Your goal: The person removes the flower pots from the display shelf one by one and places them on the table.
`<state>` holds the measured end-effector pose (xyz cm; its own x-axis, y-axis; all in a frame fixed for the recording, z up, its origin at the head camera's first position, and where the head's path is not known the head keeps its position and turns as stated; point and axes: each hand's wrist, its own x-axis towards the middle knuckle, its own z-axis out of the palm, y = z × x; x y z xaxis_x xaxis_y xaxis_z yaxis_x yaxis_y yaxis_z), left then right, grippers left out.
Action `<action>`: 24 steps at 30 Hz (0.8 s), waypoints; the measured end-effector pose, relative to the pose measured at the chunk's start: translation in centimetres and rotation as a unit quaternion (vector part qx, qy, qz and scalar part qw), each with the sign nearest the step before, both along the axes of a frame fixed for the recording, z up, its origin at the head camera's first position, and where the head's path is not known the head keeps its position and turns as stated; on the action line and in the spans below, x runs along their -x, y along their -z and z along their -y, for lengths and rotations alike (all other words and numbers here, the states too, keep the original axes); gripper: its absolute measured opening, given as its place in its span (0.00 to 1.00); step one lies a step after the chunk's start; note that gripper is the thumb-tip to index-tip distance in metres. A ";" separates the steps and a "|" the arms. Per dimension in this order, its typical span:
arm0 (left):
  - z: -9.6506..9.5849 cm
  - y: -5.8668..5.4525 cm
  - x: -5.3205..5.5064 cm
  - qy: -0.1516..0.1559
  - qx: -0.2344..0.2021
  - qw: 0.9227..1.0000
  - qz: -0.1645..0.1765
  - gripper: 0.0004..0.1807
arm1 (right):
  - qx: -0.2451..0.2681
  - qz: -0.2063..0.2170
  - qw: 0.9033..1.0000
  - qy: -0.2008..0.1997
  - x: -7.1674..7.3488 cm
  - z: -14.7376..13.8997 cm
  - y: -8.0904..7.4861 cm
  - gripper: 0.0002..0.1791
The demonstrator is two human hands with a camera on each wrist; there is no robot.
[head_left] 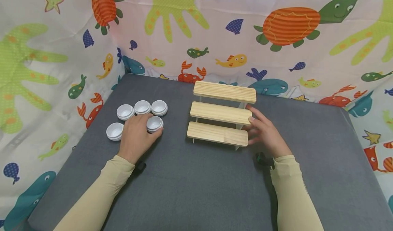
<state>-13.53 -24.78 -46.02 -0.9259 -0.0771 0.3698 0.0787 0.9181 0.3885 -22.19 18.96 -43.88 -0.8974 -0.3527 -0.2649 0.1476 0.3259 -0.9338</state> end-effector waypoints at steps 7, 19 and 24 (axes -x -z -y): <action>-0.1 0.0 0.2 0.011 -0.001 1.000 0.001 0.32 | 0.000 0.001 1.000 0.009 -0.5 -0.3 0.1 0.37; -0.6 0.1 0.6 0.024 -0.008 0.999 0.020 0.36 | -0.086 -0.019 0.996 0.022 -1.1 -1.0 -0.5 0.35; 0.4 -0.7 -0.7 0.006 -0.033 0.999 0.017 0.39 | -0.221 -0.072 0.972 0.040 -2.0 -2.2 -0.6 0.37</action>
